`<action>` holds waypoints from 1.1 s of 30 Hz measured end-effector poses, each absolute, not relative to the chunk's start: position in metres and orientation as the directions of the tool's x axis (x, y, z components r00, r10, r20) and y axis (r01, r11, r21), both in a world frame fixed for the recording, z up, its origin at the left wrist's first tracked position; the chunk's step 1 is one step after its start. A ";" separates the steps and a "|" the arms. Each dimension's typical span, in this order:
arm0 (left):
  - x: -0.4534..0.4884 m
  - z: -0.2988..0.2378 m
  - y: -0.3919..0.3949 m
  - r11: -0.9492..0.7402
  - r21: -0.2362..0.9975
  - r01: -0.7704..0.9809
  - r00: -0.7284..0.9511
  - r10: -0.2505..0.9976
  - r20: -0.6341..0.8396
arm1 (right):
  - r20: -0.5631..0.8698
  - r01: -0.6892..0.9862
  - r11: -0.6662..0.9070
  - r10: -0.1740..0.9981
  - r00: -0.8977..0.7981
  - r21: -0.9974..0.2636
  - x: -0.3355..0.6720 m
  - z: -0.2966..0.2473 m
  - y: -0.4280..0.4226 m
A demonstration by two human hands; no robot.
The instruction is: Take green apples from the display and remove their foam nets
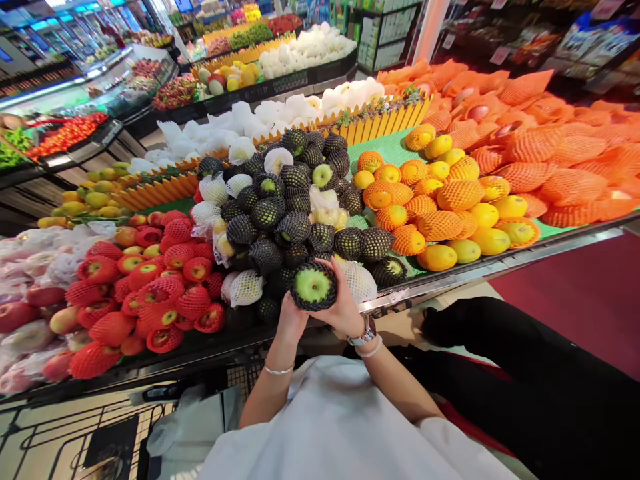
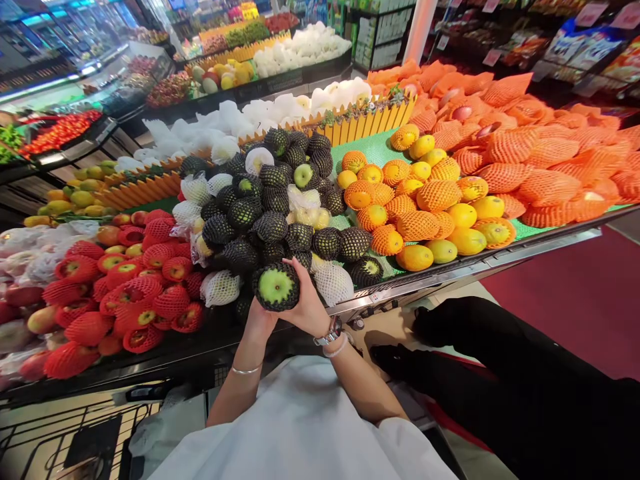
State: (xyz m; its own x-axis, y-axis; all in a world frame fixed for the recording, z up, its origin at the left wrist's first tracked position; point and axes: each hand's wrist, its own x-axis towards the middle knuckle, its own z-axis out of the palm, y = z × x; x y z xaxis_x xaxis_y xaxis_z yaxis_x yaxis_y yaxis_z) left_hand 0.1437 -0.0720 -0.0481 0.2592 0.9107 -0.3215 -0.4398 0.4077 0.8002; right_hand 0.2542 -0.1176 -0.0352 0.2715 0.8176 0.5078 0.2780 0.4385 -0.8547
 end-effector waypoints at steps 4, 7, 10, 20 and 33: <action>0.138 -0.055 -0.067 0.293 0.899 -0.327 0.273 0.939 -0.207 | 0.506 0.224 0.454 0.787 0.354 -0.862 0.251 -0.043 -0.121; 0.127 -0.054 -0.056 0.204 0.946 -0.253 0.259 0.956 -0.137 | 0.493 0.222 0.442 0.800 0.341 -0.869 0.255 -0.039 -0.125; 0.112 -0.038 -0.050 -0.036 0.949 -0.314 0.199 0.975 0.103 | 0.461 0.243 0.407 0.854 0.241 -0.880 0.263 -0.030 -0.130; 0.136 -0.021 -0.098 -0.009 0.920 -0.392 0.388 0.905 0.174 | 0.436 0.101 0.424 0.867 0.244 -0.900 0.262 -0.019 -0.133; 0.140 -0.022 -0.087 0.233 0.887 -0.399 0.305 0.946 -0.111 | 0.253 0.030 0.270 0.848 0.466 -0.962 0.270 -0.023 -0.126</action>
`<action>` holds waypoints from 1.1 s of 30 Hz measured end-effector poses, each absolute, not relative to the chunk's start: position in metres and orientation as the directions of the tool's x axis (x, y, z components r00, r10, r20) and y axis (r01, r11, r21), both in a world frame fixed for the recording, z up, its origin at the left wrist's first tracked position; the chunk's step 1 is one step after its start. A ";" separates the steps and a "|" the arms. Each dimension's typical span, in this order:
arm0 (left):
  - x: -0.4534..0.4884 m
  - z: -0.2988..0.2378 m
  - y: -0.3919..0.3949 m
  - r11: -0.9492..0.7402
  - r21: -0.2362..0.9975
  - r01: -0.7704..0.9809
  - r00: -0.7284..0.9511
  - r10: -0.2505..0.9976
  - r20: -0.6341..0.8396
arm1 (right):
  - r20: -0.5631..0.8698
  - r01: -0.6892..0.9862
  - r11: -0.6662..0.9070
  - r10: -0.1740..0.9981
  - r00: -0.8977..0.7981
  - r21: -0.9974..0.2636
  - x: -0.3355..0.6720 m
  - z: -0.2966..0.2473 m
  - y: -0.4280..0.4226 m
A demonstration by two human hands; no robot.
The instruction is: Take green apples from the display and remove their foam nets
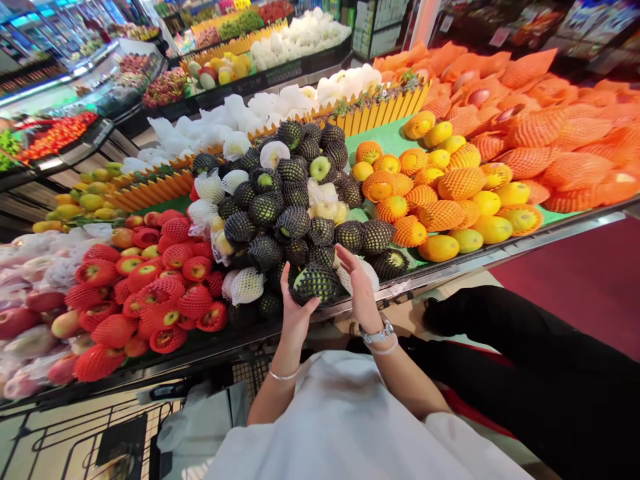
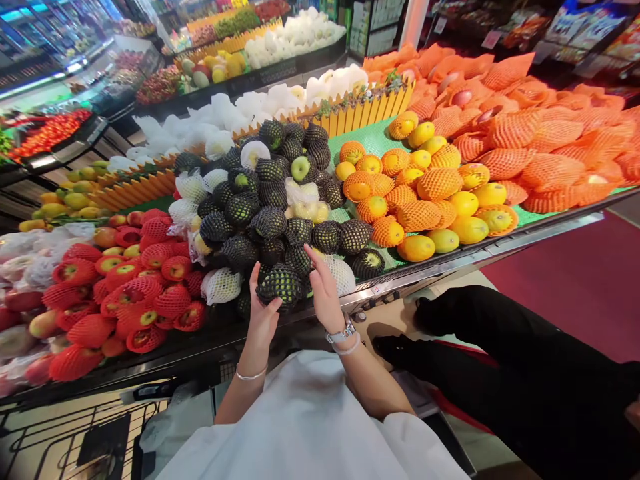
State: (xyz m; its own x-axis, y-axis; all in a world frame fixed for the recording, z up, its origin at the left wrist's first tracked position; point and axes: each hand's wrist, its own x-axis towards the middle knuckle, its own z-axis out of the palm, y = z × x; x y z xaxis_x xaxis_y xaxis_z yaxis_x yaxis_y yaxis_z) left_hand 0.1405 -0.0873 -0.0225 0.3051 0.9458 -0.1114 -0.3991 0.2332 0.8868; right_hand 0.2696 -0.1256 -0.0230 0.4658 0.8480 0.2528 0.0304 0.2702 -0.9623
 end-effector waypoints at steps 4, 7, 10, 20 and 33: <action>0.143 -0.020 -0.094 0.117 0.966 -0.228 0.359 0.933 -0.028 | 0.232 -0.052 0.291 0.846 0.480 -0.955 0.259 -0.017 -0.124; 0.146 -0.017 -0.098 0.083 0.980 -0.178 0.397 0.918 -0.005 | 0.198 -0.094 0.305 0.792 0.577 -0.948 0.249 -0.017 -0.123; 0.154 -0.017 -0.096 0.181 0.932 -0.314 0.375 0.926 -0.053 | 0.165 -0.123 0.326 0.726 0.668 -0.937 0.245 -0.022 -0.120; 0.168 -0.024 -0.086 0.179 0.816 -0.550 0.045 0.982 -0.185 | 0.492 0.263 0.419 0.673 0.552 -0.869 0.212 -0.035 -0.128; 0.172 -0.013 -0.084 0.119 0.884 -0.453 0.248 0.969 -0.003 | 0.129 -0.266 0.352 0.786 0.605 -0.898 0.237 -0.030 -0.125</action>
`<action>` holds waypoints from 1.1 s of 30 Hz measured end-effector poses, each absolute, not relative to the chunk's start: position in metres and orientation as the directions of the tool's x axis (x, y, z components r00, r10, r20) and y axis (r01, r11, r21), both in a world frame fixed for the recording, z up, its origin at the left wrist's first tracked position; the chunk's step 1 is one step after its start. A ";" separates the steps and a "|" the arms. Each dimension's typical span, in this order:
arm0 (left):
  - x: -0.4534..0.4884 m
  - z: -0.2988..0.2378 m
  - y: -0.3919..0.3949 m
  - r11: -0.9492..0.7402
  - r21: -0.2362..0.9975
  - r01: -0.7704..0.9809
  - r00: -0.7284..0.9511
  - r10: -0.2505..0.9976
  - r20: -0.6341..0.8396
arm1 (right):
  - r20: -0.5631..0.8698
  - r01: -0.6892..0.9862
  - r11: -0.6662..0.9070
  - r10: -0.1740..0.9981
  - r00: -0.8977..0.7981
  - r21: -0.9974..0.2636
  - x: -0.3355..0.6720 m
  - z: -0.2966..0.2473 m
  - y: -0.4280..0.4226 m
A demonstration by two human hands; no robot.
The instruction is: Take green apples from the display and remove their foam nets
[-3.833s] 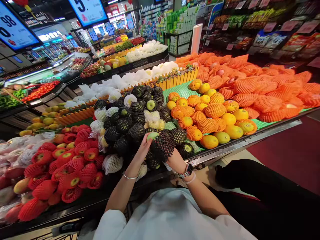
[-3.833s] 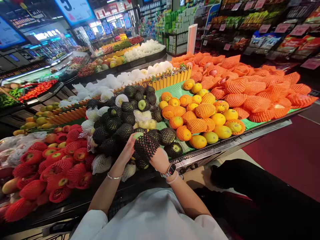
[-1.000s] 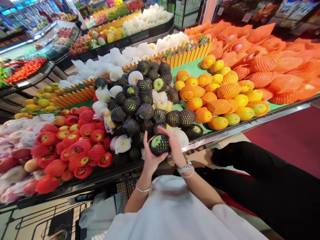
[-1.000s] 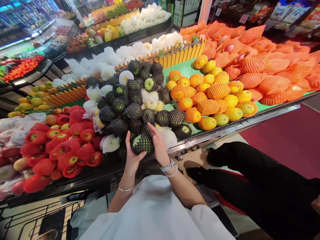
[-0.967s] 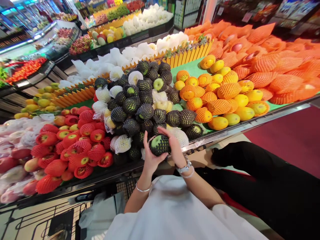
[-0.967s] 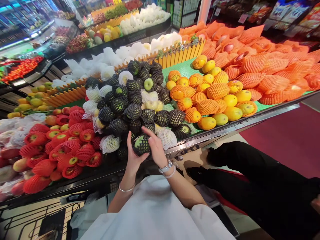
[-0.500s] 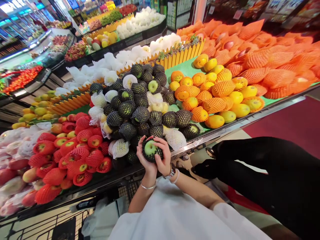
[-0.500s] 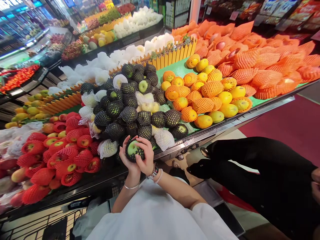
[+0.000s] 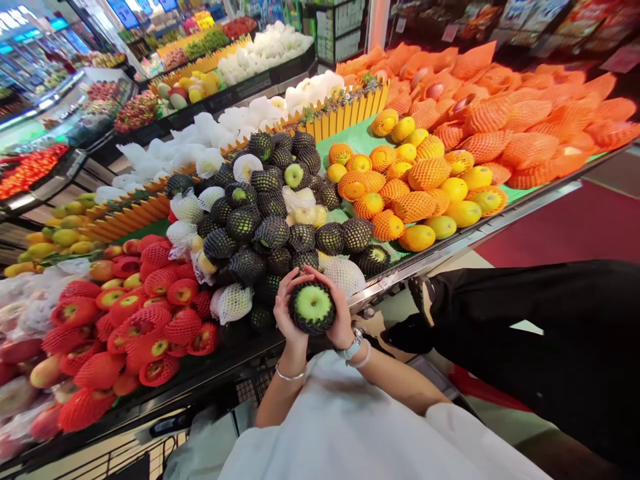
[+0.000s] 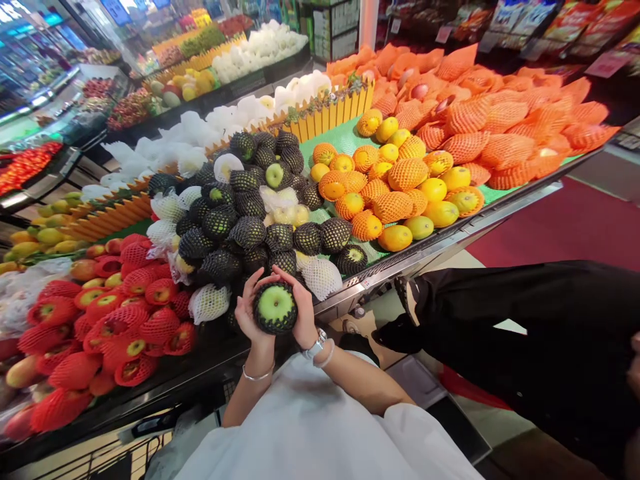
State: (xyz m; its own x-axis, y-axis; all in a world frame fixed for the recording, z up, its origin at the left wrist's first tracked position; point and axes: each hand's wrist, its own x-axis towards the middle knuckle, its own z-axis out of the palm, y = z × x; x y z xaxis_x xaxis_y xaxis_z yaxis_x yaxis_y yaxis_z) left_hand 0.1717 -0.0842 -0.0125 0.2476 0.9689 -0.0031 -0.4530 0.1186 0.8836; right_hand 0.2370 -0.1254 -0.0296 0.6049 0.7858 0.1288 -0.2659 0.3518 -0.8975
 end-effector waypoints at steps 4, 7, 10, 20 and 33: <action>0.182 -0.004 -0.084 -0.055 0.869 -0.492 0.141 0.980 0.142 | 0.073 -0.323 0.415 0.702 0.708 -0.850 0.223 -0.029 -0.133; 0.189 0.000 -0.082 -0.066 0.838 -0.541 0.084 0.988 0.133 | 0.010 -0.340 0.409 0.652 0.758 -0.847 0.222 -0.035 -0.130; 0.192 -0.003 -0.081 -0.102 0.821 -0.561 0.018 0.991 0.135 | -0.071 -0.380 0.391 0.613 0.787 -0.838 0.227 -0.042 -0.125; 0.196 -0.017 -0.120 -0.111 0.913 -0.393 0.077 0.985 0.153 | 0.057 -0.235 0.447 0.549 0.834 -0.863 0.228 -0.033 -0.135; 0.196 -0.032 -0.105 0.188 0.728 -0.659 0.055 0.978 -0.203 | 0.387 0.081 0.415 0.734 0.558 -0.906 0.263 -0.017 -0.142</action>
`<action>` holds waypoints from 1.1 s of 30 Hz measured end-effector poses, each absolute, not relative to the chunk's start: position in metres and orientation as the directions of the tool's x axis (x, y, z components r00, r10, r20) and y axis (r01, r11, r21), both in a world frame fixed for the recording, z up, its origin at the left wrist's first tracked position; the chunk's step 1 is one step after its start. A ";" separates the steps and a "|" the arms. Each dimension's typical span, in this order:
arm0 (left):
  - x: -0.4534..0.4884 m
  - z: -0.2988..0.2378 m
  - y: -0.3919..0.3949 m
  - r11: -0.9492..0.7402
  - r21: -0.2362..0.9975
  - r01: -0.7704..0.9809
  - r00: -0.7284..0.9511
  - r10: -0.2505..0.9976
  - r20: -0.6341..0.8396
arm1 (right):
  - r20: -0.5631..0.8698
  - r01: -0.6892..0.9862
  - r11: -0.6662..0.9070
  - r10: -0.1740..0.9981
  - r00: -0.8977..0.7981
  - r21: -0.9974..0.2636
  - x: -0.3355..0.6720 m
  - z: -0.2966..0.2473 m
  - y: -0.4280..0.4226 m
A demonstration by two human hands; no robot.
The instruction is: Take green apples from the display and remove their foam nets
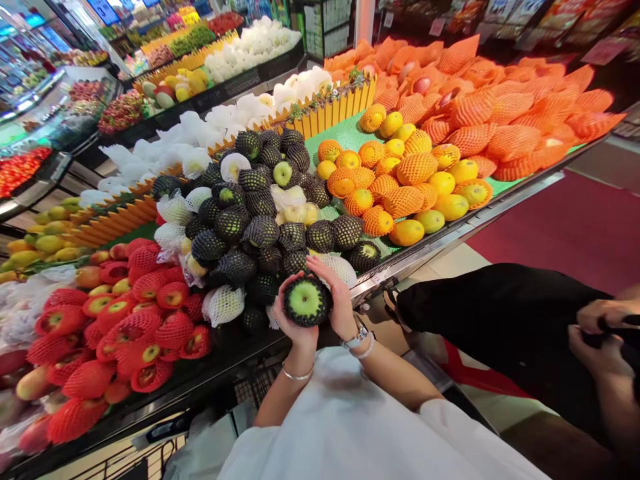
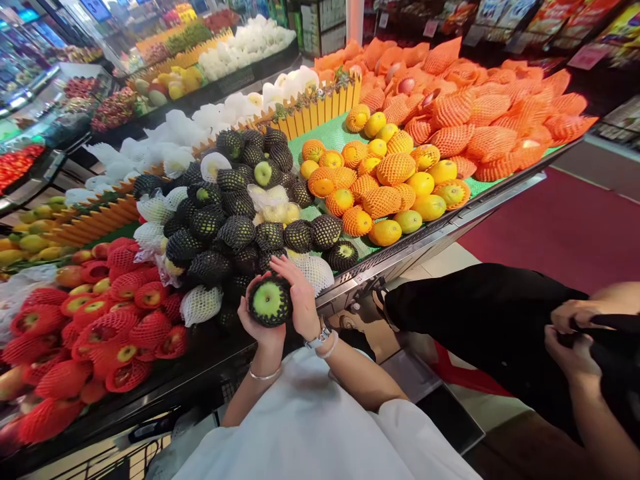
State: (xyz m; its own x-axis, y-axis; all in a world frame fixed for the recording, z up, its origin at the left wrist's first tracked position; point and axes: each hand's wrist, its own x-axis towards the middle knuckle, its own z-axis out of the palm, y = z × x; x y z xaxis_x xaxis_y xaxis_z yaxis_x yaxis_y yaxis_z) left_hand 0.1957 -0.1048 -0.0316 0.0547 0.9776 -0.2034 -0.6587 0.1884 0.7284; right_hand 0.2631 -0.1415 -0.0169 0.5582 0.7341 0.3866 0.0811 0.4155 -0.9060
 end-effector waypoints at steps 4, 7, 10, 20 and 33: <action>0.195 -0.032 -0.115 0.150 0.756 -0.638 0.007 0.982 -0.189 | 0.406 0.029 0.458 0.755 0.515 -0.888 0.261 -0.016 -0.142; 0.192 -0.027 -0.121 0.064 0.813 -0.579 -0.006 0.997 -0.083 | 0.417 0.001 0.500 0.721 0.553 -0.866 0.255 -0.014 -0.146; 0.191 -0.021 -0.123 -0.008 0.836 -0.548 -0.005 1.000 0.006 | 0.439 0.011 0.523 0.704 0.558 -0.852 0.255 -0.009 -0.151; 0.196 -0.024 -0.118 0.211 0.730 -0.650 0.077 0.974 -0.213 | 0.191 -0.252 0.495 0.681 0.707 -0.831 0.247 -0.020 -0.143; 0.200 -0.027 -0.123 0.091 0.902 -0.422 0.213 0.977 0.001 | -0.073 -0.450 0.568 0.564 0.823 -0.689 0.232 -0.028 -0.144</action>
State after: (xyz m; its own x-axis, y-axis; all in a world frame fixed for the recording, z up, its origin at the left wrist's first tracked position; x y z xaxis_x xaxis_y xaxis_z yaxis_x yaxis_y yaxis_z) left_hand 0.2002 -0.1226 -0.0271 0.2128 0.9771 0.0007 -0.4224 0.0914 0.9018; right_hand 0.2324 -0.1439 -0.0285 0.8229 0.5635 -0.0727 -0.4497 0.5678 -0.6895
